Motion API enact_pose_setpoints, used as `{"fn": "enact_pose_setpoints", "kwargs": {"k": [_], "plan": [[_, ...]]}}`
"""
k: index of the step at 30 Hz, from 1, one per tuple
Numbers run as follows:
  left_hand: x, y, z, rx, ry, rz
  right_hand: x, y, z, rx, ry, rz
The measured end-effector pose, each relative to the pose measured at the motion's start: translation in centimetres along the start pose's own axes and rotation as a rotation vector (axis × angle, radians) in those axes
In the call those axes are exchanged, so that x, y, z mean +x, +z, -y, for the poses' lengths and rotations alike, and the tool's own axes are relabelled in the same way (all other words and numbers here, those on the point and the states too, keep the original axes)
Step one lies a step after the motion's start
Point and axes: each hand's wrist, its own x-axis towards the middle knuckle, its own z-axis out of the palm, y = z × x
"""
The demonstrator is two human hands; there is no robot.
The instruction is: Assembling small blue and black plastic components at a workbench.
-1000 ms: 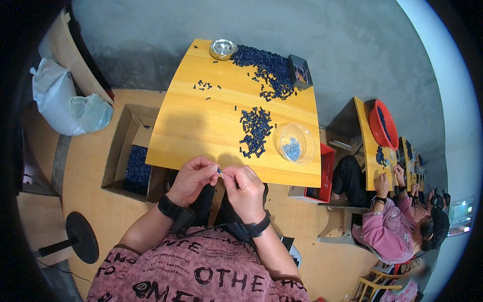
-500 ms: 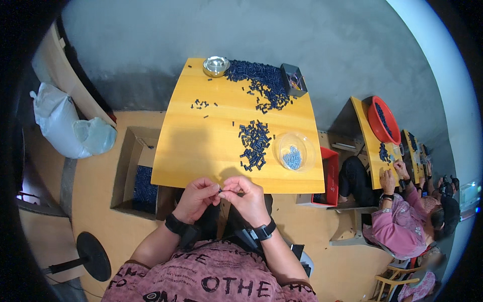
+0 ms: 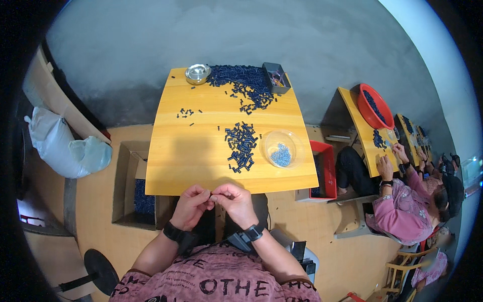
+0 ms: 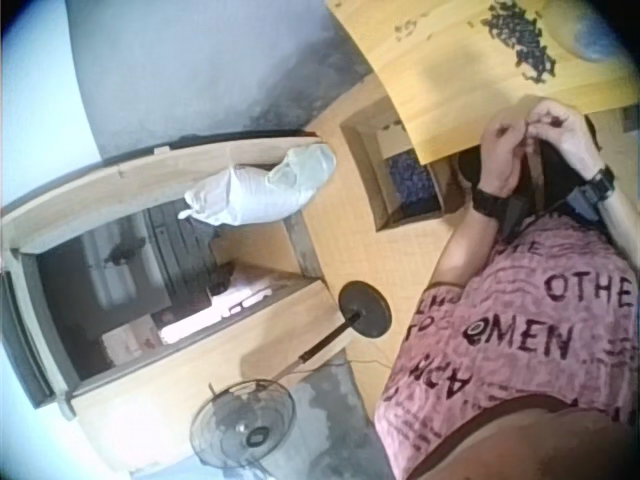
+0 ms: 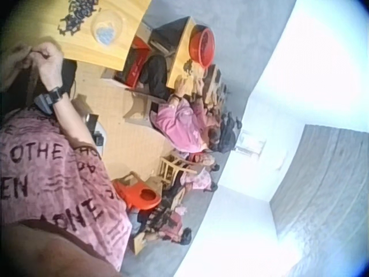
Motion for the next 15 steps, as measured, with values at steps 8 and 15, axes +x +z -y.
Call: {"fn": "enact_pose_setpoints", "kwargs": {"k": [8, 15], "plan": [[0.7, -0.2, 0.0, -0.015, -0.015, -0.074, 0.9, -0.6, -1.3, -0.13, 0.04, -0.101], [1.2, -1.2, -1.3, -0.071, 0.036, -0.156, 5.6, -2.7, -0.2, -1.243, -0.538, -0.322]]}}
